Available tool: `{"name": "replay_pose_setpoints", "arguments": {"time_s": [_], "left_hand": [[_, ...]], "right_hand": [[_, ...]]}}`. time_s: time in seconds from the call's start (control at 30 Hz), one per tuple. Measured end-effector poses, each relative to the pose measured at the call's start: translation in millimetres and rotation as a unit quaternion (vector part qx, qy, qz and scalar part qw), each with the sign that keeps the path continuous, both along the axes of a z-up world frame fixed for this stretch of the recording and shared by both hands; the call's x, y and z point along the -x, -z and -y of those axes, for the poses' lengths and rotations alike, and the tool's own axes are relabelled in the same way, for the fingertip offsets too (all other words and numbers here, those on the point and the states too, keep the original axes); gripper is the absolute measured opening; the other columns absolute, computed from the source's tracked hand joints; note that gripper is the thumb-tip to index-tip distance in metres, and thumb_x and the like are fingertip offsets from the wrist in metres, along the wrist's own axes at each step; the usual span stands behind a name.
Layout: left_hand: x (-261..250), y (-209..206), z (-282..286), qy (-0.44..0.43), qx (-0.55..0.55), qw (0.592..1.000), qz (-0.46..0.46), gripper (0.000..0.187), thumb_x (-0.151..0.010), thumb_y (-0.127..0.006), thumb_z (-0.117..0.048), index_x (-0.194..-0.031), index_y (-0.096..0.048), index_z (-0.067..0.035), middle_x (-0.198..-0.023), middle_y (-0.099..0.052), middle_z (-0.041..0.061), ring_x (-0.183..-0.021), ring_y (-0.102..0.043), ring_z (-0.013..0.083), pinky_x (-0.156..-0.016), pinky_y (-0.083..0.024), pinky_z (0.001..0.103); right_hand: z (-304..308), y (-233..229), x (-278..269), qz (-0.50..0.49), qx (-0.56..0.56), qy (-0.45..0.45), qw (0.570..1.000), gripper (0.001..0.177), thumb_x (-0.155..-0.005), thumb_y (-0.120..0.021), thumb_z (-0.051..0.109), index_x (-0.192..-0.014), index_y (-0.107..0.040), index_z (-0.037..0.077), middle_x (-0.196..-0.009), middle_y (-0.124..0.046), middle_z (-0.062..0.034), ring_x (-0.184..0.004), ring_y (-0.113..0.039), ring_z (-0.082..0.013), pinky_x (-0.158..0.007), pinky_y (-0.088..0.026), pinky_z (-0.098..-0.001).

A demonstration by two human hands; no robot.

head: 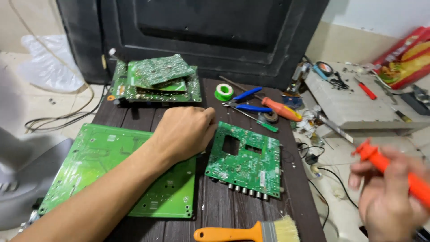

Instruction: Soldering components onto a circuit board and cleaning it with a brush in a repair setting.

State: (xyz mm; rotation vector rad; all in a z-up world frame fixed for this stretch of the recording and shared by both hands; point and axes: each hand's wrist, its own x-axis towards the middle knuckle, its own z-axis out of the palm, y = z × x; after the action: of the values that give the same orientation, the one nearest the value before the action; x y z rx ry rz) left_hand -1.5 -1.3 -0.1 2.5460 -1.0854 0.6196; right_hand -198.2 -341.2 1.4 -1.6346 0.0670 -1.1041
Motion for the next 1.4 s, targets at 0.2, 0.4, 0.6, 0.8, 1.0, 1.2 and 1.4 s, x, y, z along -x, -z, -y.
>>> {"name": "replay_pose_setpoints", "arguments": {"time_s": [0.2, 0.4, 0.6, 0.8, 1.0, 1.2, 1.4], "left_hand": [[9.0, -2.8, 2.3, 0.001, 0.006, 1.000, -0.014, 0.020, -0.096, -0.060, -0.036, -0.090, -0.060, -0.017, -0.079, -0.070, 0.006, -0.068, -0.068, 0.0389, -0.046, -0.046, 0.054], [17.7, -8.3, 8.8, 0.012, -0.083, 0.995, -0.054, 0.042, -0.094, -0.054, -0.045, -0.134, -0.057, -0.030, -0.106, -0.078, 0.001, -0.087, -0.074, 0.0393, -0.058, -0.057, 0.056], [22.1, -19.6, 13.1, -0.009, -0.118, 0.987, -0.108, 0.024, -0.097, -0.047, -0.045, -0.106, -0.058, -0.026, -0.134, -0.068, -0.014, -0.090, -0.078, 0.0297, -0.054, -0.062, 0.052], [10.9, 5.8, 10.6, 0.006, -0.133, 0.991, -0.012, 0.027, -0.100, -0.047, -0.051, -0.101, -0.054, -0.025, -0.097, -0.063, -0.001, -0.074, -0.073, 0.0339, -0.050, -0.056, 0.053], [16.9, -0.2, 10.8, 0.030, -0.107, 0.994, 0.016, 0.025, -0.099, -0.051, -0.045, -0.096, -0.054, -0.020, -0.094, -0.066, 0.003, -0.073, -0.071, 0.0381, -0.049, -0.052, 0.054], [17.8, -3.0, 6.0, 0.043, -0.080, 0.995, 0.031, 0.018, -0.101, -0.050, -0.036, -0.094, -0.052, -0.019, -0.057, -0.063, 0.004, -0.049, -0.061, 0.0344, -0.043, -0.042, 0.045], [18.6, -7.4, 4.3, 0.082, -0.073, 0.992, 0.060, 0.023, -0.102, -0.055, -0.037, -0.091, -0.059, -0.017, -0.064, -0.069, -0.001, -0.048, -0.066, 0.0246, -0.039, -0.047, 0.039]], "right_hand": [[108.1, 72.7, 107.3, -0.494, -0.354, -0.134, 0.783, 0.058, -0.097, -0.044, -0.001, -0.123, -0.073, -0.044, -0.099, -0.073, -0.0642, -0.091, -0.070, -0.0700, -0.087, -0.045, -0.0558], [-99.4, 31.1, 81.7, -0.014, 0.126, -0.001, 0.992, 0.011, -0.092, -0.067, 0.018, -0.097, -0.068, 0.009, -0.099, -0.081, -0.0195, -0.082, -0.077, -0.0185, -0.085, -0.058, -0.0262], [-96.0, 13.8, 97.8, -0.087, 0.181, -0.087, 0.976, 0.016, -0.095, -0.065, 0.008, -0.111, -0.064, 0.010, -0.120, -0.071, -0.0185, -0.087, -0.070, -0.0216, -0.083, -0.060, -0.0306], [-95.7, 11.1, 97.4, -0.078, 0.231, -0.075, 0.967, 0.022, -0.094, -0.066, 0.008, -0.116, -0.063, 0.009, -0.116, -0.070, -0.0171, -0.106, -0.073, -0.0255, -0.086, -0.060, -0.0298], [-96.8, 14.5, 95.8, -0.126, 0.239, -0.010, 0.963, 0.022, -0.088, -0.070, 0.010, -0.110, -0.066, 0.010, -0.121, -0.076, -0.0124, -0.114, -0.075, -0.0225, -0.100, -0.053, -0.0305], [-97.7, 21.8, 97.6, -0.206, 0.235, 0.017, 0.950, 0.034, -0.084, -0.076, 0.015, -0.116, -0.065, 0.016, -0.124, -0.077, -0.0072, -0.121, -0.075, -0.0206, -0.102, -0.057, -0.0318], [-102.9, 23.7, 93.6, -0.213, 0.202, 0.050, 0.955, 0.032, -0.079, -0.079, 0.016, -0.110, -0.071, 0.021, -0.122, -0.081, -0.0004, -0.108, -0.079, -0.0130, -0.087, -0.063, -0.0268]]}}
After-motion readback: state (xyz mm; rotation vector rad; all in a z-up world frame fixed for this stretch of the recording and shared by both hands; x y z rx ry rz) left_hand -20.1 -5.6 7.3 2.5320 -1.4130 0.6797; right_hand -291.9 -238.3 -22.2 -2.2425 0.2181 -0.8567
